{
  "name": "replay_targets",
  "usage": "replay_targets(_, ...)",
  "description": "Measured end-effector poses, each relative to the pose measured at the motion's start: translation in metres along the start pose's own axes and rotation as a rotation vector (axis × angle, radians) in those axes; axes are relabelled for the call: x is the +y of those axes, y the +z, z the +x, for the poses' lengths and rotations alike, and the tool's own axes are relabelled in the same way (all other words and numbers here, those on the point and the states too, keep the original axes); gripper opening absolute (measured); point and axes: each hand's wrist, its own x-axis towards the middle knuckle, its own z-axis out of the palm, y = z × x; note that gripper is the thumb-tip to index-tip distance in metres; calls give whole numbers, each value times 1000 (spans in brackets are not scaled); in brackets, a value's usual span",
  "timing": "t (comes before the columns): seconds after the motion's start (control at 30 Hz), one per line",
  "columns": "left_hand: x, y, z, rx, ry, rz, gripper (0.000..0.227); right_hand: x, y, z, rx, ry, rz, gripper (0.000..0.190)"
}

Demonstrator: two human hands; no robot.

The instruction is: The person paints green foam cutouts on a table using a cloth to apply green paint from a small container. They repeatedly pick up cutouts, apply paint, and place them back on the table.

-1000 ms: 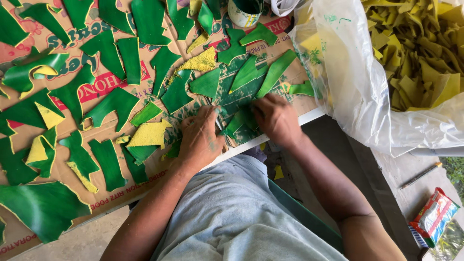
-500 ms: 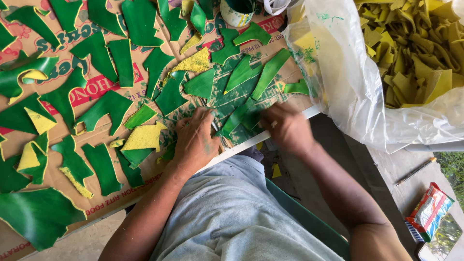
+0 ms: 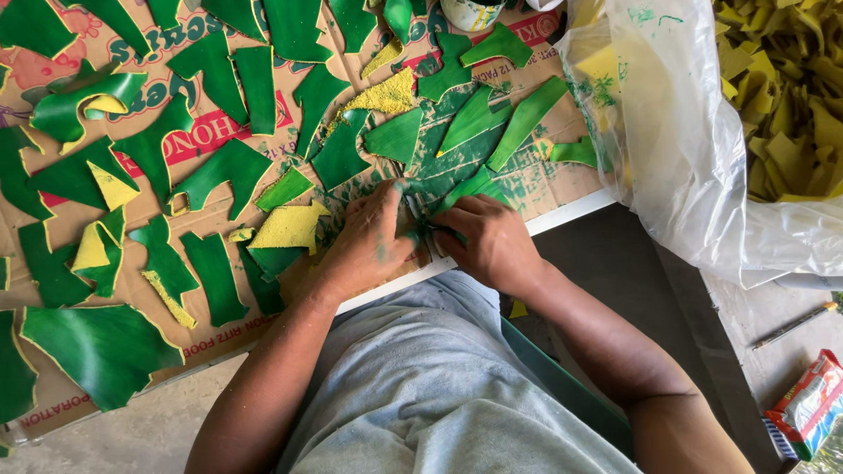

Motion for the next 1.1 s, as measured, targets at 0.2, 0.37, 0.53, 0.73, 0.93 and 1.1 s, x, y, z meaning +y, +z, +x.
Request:
replay_targets(0.2,19,4,6,81,-51,87,67,8,9,0,6,60,-84,19)
replay_targets(0.37,26,2,8,59,-82,77,67,41,0,3,60,130,-140,14)
replay_targets(0.53,27,-1,9,41,-75,99,64,65,-24,11,212,183,-250,13)
replay_targets(0.73,23,0,6,27,-70,81,62,23,-23,-10,192,106,-137,15)
replay_targets(0.93,28,-4,8,10,-79,101,62,17,-9,3,91,80,-271,11)
replay_targets(1.1,30,-6,12,-9,-110,92,62,40,-26,-5,192,172,-336,11)
